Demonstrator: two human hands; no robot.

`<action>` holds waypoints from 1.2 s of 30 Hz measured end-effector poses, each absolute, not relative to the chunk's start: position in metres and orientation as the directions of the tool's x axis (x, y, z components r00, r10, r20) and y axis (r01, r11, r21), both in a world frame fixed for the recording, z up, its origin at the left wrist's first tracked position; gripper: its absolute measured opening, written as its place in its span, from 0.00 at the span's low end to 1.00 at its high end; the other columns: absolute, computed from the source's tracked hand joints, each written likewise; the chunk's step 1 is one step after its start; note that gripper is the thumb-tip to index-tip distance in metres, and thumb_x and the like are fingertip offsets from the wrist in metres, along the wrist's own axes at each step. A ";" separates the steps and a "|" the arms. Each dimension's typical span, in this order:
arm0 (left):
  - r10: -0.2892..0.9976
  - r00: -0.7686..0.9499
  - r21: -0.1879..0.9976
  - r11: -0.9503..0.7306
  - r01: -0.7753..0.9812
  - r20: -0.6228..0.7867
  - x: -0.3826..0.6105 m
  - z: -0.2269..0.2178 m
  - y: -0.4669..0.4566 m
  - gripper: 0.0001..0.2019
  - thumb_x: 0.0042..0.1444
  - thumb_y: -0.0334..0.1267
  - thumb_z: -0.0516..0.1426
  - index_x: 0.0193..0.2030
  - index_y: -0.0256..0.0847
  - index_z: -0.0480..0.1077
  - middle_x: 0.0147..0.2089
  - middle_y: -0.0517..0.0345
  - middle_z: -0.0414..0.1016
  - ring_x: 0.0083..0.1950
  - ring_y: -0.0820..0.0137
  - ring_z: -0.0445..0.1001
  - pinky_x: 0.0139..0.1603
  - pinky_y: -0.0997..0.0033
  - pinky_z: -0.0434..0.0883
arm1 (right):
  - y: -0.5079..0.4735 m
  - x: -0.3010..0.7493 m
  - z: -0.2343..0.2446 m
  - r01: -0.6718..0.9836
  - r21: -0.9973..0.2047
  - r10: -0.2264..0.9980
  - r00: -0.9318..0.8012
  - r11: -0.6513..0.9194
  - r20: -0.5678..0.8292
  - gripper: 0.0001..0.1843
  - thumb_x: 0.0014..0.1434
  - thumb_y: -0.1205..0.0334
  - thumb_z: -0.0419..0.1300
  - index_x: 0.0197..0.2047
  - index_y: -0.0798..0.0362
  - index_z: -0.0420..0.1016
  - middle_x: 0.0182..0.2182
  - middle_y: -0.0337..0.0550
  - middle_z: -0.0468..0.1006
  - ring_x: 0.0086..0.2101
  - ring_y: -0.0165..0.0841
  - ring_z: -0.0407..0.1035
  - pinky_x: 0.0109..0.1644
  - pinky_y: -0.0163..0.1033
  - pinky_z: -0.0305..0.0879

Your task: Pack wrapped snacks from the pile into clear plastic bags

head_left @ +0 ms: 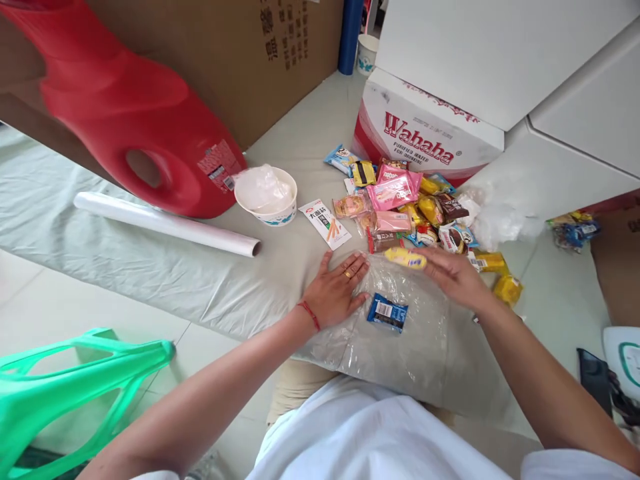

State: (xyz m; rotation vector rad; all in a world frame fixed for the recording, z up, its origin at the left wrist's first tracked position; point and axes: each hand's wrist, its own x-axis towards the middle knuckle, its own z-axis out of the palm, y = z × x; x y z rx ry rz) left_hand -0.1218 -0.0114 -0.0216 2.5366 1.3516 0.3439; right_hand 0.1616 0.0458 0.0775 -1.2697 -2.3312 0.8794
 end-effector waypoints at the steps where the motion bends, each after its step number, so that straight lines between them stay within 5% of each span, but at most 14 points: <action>1: 0.832 0.546 0.316 -0.545 0.777 0.092 -0.121 -0.022 -0.012 0.32 0.71 0.54 0.42 0.77 0.45 0.48 0.78 0.49 0.51 0.78 0.53 0.51 0.76 0.34 0.35 | 0.026 0.165 0.069 0.605 -0.664 0.815 -0.580 0.441 0.012 0.20 0.71 0.52 0.54 0.62 0.41 0.75 0.55 0.44 0.80 0.54 0.41 0.75 0.60 0.49 0.71; 7: 0.832 0.547 0.238 -0.552 0.799 0.093 -0.119 -0.020 -0.013 0.32 0.71 0.54 0.42 0.77 0.45 0.48 0.77 0.48 0.53 0.77 0.53 0.52 0.76 0.35 0.38 | -0.032 0.168 0.027 0.486 -0.649 0.682 -0.727 0.586 0.072 0.26 0.69 0.66 0.52 0.68 0.43 0.69 0.64 0.50 0.71 0.63 0.40 0.65 0.66 0.54 0.65; 10: 0.830 0.551 0.213 -0.556 0.803 0.089 -0.118 -0.019 -0.013 0.32 0.71 0.53 0.42 0.78 0.44 0.48 0.77 0.48 0.53 0.77 0.53 0.54 0.76 0.36 0.39 | -0.039 0.165 0.031 0.483 -0.667 0.717 -0.688 0.568 0.112 0.30 0.67 0.64 0.55 0.71 0.42 0.63 0.69 0.49 0.64 0.68 0.44 0.58 0.70 0.59 0.58; 14: 0.827 0.557 0.189 -0.560 0.806 0.076 -0.117 -0.017 -0.013 0.32 0.71 0.52 0.43 0.78 0.45 0.47 0.77 0.48 0.53 0.77 0.53 0.54 0.76 0.35 0.40 | -0.049 0.138 0.033 0.641 -0.620 0.865 -0.485 0.453 0.131 0.32 0.64 0.50 0.63 0.68 0.48 0.65 0.62 0.55 0.70 0.62 0.49 0.63 0.66 0.61 0.62; 18: 0.828 0.557 0.177 -0.558 0.811 0.060 -0.115 -0.015 -0.013 0.31 0.71 0.52 0.42 0.77 0.45 0.47 0.77 0.48 0.52 0.77 0.54 0.54 0.75 0.35 0.40 | -0.058 0.113 0.026 0.759 -0.504 0.896 -0.438 0.412 0.072 0.24 0.63 0.55 0.64 0.61 0.51 0.73 0.53 0.55 0.77 0.58 0.52 0.64 0.62 0.62 0.63; 21: 0.829 0.557 0.174 -0.558 0.812 0.055 -0.115 -0.015 -0.013 0.32 0.71 0.52 0.41 0.78 0.44 0.47 0.77 0.47 0.52 0.77 0.54 0.54 0.76 0.36 0.39 | -0.060 0.120 0.025 0.681 -0.607 0.901 -0.406 0.409 0.152 0.18 0.65 0.58 0.60 0.57 0.48 0.75 0.54 0.51 0.78 0.57 0.49 0.66 0.63 0.59 0.64; 23: 0.830 0.555 0.172 -0.555 0.814 0.054 -0.115 -0.015 -0.013 0.32 0.71 0.53 0.41 0.78 0.44 0.46 0.77 0.47 0.52 0.77 0.54 0.54 0.76 0.37 0.39 | -0.058 0.134 0.029 0.593 -0.757 0.958 -0.238 0.274 0.161 0.15 0.66 0.53 0.58 0.54 0.47 0.76 0.52 0.48 0.79 0.53 0.46 0.71 0.60 0.55 0.68; 26: 0.829 0.557 0.166 -0.557 0.814 0.053 -0.115 -0.016 -0.013 0.32 0.71 0.53 0.41 0.78 0.44 0.46 0.77 0.47 0.52 0.77 0.54 0.54 0.75 0.37 0.40 | -0.048 0.149 0.039 0.326 -0.935 0.990 0.070 -0.141 -0.125 0.19 0.68 0.44 0.53 0.44 0.49 0.76 0.40 0.46 0.82 0.39 0.42 0.77 0.44 0.49 0.76; 30: 0.828 0.558 0.157 -0.559 0.814 0.053 -0.116 -0.016 -0.013 0.32 0.71 0.53 0.41 0.78 0.45 0.47 0.77 0.47 0.52 0.77 0.55 0.54 0.75 0.37 0.40 | -0.032 0.143 0.049 0.025 -0.788 0.787 -0.046 -0.615 -0.615 0.24 0.67 0.39 0.52 0.35 0.52 0.73 0.25 0.45 0.79 0.23 0.37 0.72 0.27 0.43 0.74; 33: 0.826 0.562 0.153 -0.562 0.813 0.051 -0.116 -0.016 -0.012 0.32 0.71 0.52 0.42 0.78 0.45 0.47 0.77 0.47 0.52 0.77 0.54 0.54 0.75 0.37 0.40 | -0.028 0.131 0.049 0.110 -0.717 0.710 -0.101 -0.689 -0.697 0.25 0.67 0.36 0.53 0.38 0.51 0.72 0.22 0.40 0.76 0.20 0.34 0.71 0.25 0.40 0.72; 36: 0.827 0.560 0.166 -0.559 0.812 0.048 -0.115 -0.015 -0.012 0.31 0.71 0.52 0.42 0.77 0.44 0.48 0.77 0.47 0.52 0.77 0.54 0.54 0.75 0.36 0.40 | -0.032 0.131 0.049 0.414 -0.695 0.740 -0.073 -0.588 -0.669 0.23 0.69 0.38 0.52 0.41 0.51 0.70 0.24 0.39 0.75 0.22 0.35 0.74 0.27 0.38 0.70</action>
